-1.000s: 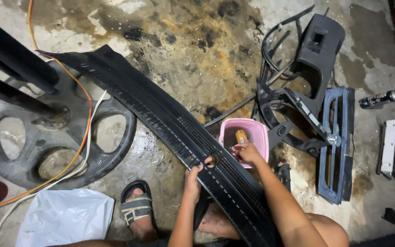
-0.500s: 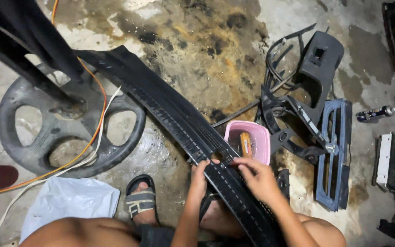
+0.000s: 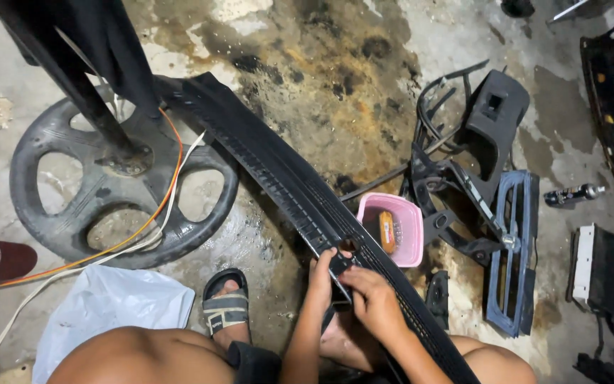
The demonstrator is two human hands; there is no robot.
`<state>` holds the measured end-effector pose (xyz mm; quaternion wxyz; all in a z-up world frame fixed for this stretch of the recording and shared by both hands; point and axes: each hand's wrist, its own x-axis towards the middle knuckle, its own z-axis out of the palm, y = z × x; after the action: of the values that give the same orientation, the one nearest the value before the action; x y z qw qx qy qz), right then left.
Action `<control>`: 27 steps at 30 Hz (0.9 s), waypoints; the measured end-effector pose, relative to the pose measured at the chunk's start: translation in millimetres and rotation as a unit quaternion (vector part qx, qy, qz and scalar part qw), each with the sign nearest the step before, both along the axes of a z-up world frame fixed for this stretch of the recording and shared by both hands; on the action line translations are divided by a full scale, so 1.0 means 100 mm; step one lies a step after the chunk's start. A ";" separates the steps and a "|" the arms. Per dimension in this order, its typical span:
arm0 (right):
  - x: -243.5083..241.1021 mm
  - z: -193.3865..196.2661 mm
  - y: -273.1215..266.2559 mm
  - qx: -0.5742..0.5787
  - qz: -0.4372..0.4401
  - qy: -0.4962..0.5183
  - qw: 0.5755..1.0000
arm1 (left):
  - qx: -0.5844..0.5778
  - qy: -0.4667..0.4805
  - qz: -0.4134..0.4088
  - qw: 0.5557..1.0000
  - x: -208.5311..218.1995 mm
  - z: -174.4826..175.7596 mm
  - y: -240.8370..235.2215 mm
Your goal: The person sits on the floor and sands a long black plastic car part using a piece of sandpaper. They hold the part with their left hand and rub the sandpaper along its surface with their right hand. The person occasionally dips the sandpaper into a pink container of water to wet it before continuing to sand.
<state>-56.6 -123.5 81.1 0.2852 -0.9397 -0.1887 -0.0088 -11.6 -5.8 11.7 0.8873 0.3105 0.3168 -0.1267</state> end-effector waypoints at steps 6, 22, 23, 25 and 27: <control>0.00 -0.02 -0.02 0.019 -0.010 0.013 1.000 | -0.015 0.038 -0.004 0.999 0.02 -0.08 -0.06; 0.01 0.11 -0.01 -0.004 0.061 0.025 0.998 | -0.020 -0.019 -0.013 1.000 -0.05 -0.32 -0.12; 0.11 0.14 -0.06 -0.033 0.063 0.030 0.997 | -0.031 0.011 0.000 0.999 -0.02 -0.27 -0.11; 0.25 0.23 -0.08 -0.060 0.064 0.032 0.996 | -0.040 0.038 0.012 0.998 0.03 -0.36 -0.13; 0.32 0.32 -0.03 -0.078 0.080 0.113 0.987 | 0.003 0.030 -0.001 1.000 0.04 -0.62 -0.20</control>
<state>-24.6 -126.7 113.2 0.2307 -0.9358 -0.2302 0.1345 -8.0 -26.0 -50.7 0.8761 0.3099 0.3432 -0.1362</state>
